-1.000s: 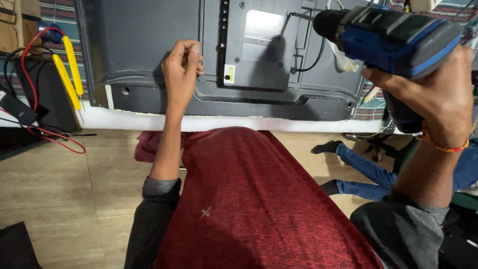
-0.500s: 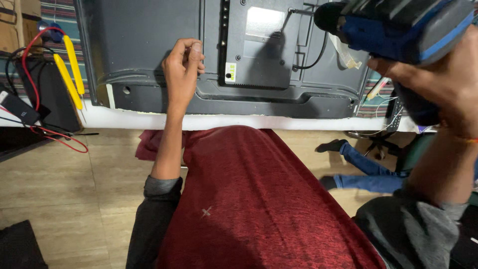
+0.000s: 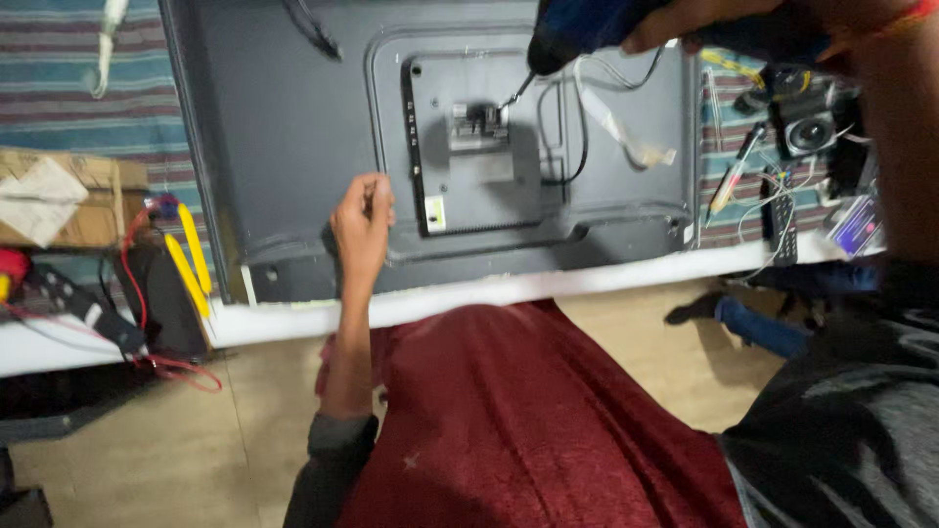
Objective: The person works at a repair bench on the back panel of a television, using a cordless drill to remove screws and handling the panel and its internal board. They then pick up a remote control and press its buttons, and finally handle a black speaker-like device with a cable near an open drawer.
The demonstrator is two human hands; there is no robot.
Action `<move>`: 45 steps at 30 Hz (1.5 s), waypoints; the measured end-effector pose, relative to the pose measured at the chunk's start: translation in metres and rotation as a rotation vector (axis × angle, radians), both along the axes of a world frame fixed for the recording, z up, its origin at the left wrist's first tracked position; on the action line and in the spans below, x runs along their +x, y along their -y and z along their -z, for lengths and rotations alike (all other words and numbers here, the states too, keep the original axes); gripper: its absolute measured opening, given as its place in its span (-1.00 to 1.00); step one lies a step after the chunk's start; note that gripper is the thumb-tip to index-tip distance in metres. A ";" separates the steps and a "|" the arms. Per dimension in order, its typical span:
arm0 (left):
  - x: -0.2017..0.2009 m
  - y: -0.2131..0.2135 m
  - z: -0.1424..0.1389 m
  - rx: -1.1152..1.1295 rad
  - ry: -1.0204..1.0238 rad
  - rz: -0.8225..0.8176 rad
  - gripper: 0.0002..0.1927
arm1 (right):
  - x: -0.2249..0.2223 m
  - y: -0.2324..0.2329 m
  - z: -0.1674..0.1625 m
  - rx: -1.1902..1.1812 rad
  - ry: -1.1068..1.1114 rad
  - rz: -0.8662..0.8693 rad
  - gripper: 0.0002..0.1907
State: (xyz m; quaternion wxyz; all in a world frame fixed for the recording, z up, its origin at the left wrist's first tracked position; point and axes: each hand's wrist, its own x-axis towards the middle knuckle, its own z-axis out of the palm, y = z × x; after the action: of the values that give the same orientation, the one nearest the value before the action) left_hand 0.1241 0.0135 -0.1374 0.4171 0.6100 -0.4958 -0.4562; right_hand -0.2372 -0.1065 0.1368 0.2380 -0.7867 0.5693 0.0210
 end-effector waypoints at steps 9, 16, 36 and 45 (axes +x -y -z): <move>-0.014 0.001 -0.006 -0.154 0.184 0.054 -0.74 | 0.012 0.035 0.006 -0.146 -0.255 -0.181 -0.45; -0.014 0.000 -0.015 -0.151 0.187 0.047 -0.74 | 0.010 0.044 0.014 -0.041 -0.023 -0.230 -0.55; -0.022 -0.001 -0.027 -0.110 0.213 0.063 -0.72 | -0.007 0.039 0.033 -0.080 0.006 -0.182 -0.50; -0.025 -0.006 -0.027 -0.156 0.235 0.062 -0.73 | -0.008 0.026 0.024 -0.170 -0.059 -0.204 -0.50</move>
State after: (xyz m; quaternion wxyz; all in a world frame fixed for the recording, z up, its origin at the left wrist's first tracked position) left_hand 0.0995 0.0199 -0.1103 0.3880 0.6094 -0.5937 -0.3544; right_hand -0.2455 -0.1328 0.1125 0.1501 -0.8569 0.4928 0.0198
